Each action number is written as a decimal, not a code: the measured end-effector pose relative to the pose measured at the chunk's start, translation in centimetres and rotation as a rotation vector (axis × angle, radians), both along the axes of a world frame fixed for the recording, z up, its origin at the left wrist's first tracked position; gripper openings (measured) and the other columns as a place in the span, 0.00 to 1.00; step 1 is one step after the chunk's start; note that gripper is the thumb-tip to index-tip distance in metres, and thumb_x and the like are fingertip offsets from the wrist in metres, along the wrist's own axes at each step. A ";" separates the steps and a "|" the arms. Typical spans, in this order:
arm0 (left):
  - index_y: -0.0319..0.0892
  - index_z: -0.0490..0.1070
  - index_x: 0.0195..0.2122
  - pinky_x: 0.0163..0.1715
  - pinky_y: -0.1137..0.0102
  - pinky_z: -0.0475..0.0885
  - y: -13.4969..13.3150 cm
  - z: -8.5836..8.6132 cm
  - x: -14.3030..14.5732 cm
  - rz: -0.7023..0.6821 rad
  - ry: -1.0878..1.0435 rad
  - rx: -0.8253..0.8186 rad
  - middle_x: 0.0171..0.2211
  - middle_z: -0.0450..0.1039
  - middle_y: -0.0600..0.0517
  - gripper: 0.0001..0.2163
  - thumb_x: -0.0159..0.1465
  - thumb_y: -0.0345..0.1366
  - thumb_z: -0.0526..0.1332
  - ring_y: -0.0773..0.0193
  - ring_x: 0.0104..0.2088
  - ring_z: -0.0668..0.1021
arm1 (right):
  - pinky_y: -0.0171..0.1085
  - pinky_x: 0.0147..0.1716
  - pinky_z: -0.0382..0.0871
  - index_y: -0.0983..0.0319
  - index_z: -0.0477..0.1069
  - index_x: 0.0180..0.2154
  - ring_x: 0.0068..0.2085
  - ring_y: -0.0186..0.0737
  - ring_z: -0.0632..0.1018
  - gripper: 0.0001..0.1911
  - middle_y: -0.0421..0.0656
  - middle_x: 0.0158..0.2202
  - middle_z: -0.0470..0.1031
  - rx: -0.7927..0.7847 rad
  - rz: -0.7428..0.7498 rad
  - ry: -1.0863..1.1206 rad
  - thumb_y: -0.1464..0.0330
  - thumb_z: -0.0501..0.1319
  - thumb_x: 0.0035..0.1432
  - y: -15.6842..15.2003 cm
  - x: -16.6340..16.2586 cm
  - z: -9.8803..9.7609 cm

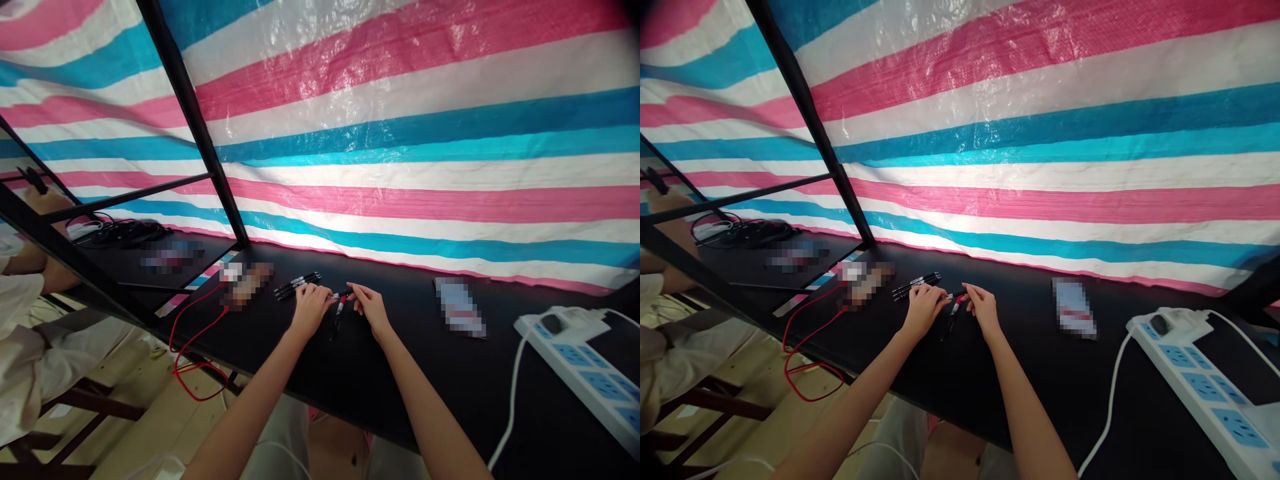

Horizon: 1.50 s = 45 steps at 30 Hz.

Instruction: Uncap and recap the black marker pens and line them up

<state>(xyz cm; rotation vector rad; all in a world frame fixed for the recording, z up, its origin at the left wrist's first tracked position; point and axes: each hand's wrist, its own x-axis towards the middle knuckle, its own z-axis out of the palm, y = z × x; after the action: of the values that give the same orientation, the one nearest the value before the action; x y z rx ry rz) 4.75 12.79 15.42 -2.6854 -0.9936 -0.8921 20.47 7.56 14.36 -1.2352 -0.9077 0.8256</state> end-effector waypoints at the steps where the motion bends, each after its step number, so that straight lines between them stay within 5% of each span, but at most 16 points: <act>1: 0.44 0.66 0.36 0.44 0.64 0.56 -0.1 0.1 0.1 -0.015 0.001 -0.004 0.32 0.71 0.53 0.08 0.63 0.40 0.52 0.63 0.36 0.68 | 0.29 0.12 0.52 0.65 0.74 0.39 0.17 0.27 0.64 0.23 0.41 0.24 0.72 0.009 -0.009 0.016 0.54 0.57 0.48 -0.1 0.0 0.1; 5: 0.46 0.66 0.42 0.43 0.64 0.57 -0.1 0.4 -0.1 -0.004 0.010 0.002 0.33 0.71 0.52 0.09 0.63 0.39 0.52 0.62 0.38 0.68 | 0.30 0.13 0.50 0.65 0.75 0.36 0.16 0.27 0.62 0.23 0.42 0.23 0.72 0.024 -0.082 0.031 0.53 0.57 0.47 -0.2 0.3 0.2; 11: 0.47 0.70 0.36 0.41 0.64 0.57 0.2 0.6 -0.6 0.072 -0.072 0.013 0.33 0.70 0.52 0.08 0.62 0.40 0.53 0.62 0.38 0.68 | 0.30 0.18 0.58 0.65 0.71 0.30 0.17 0.27 0.66 0.23 0.42 0.25 0.72 0.064 -0.522 -0.052 0.51 0.54 0.51 -0.5 2.1 -0.2; 14: 0.46 0.70 0.36 0.39 0.65 0.58 0.1 0.6 -0.7 0.060 -0.108 0.016 0.33 0.70 0.52 0.09 0.62 0.42 0.53 0.62 0.38 0.69 | 0.30 0.16 0.57 0.64 0.68 0.28 0.16 0.27 0.67 0.22 0.43 0.25 0.72 0.082 -0.604 0.020 0.50 0.53 0.51 -0.7 2.5 0.0; 19: 0.44 0.70 0.33 0.38 0.66 0.59 0.1 0.6 -0.7 0.020 -0.112 -0.013 0.31 0.70 0.51 0.10 0.62 0.42 0.53 0.63 0.36 0.69 | 0.30 0.15 0.60 0.62 0.61 0.29 0.18 0.30 0.72 0.21 0.45 0.30 0.74 0.182 -0.570 0.166 0.50 0.52 0.51 -0.7 2.3 0.4; 24: 0.43 0.68 0.30 0.37 0.67 0.59 0.3 0.7 -0.7 0.066 -0.127 -0.043 0.29 0.70 0.52 0.11 0.62 0.42 0.52 0.63 0.35 0.69 | 0.29 0.14 0.57 0.62 0.61 0.27 0.17 0.29 0.70 0.20 0.42 0.24 0.72 0.224 -0.611 0.248 0.51 0.54 0.50 -1.0 3.2 0.4; 29: 0.41 0.64 0.22 0.34 0.68 0.58 0.1 0.8 -0.5 0.066 -0.064 -0.090 0.22 0.66 0.53 0.15 0.63 0.42 0.49 0.65 0.30 0.68 | 0.30 0.12 0.50 0.64 0.66 0.25 0.11 0.25 0.60 0.20 0.38 0.16 0.67 0.095 -0.450 0.038 0.52 0.57 0.49 -0.9 3.4 0.2; 36: 0.41 0.63 0.18 0.33 0.68 0.57 -0.1 0.5 -0.1 -0.004 0.031 -0.179 0.19 0.66 0.54 0.16 0.61 0.42 0.51 0.66 0.27 0.68 | 0.33 0.18 0.61 0.64 0.72 0.29 0.13 0.31 0.66 0.16 0.38 0.13 0.67 -0.102 -0.241 -0.358 0.57 0.58 0.49 -0.8 1.4 -0.3; 40: 0.41 0.63 0.18 0.31 0.69 0.56 0.0 0.3 -0.1 -0.043 0.047 -0.255 0.18 0.66 0.55 0.17 0.61 0.44 0.51 0.66 0.26 0.68 | 0.32 0.15 0.61 0.64 0.70 0.38 0.13 0.33 0.67 0.17 0.37 0.15 0.69 -0.127 -0.209 -0.339 0.59 0.58 0.49 -0.6 1.2 -0.7; 45: 0.42 0.65 0.23 0.27 0.71 0.55 0.3 0.2 -0.2 -0.076 0.046 -0.411 0.20 0.67 0.56 0.14 0.61 0.44 0.52 0.68 0.25 0.69 | 0.30 0.14 0.61 0.64 0.69 0.35 0.13 0.31 0.68 0.14 0.38 0.18 0.70 -0.200 -0.098 -0.347 0.61 0.56 0.50 -0.4 1.5 -0.8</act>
<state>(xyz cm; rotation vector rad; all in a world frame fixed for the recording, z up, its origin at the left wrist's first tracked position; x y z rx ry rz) 4.56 13.06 15.61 -3.0820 -1.1841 -0.6973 21.93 7.15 13.60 -1.6186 -1.0500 0.6448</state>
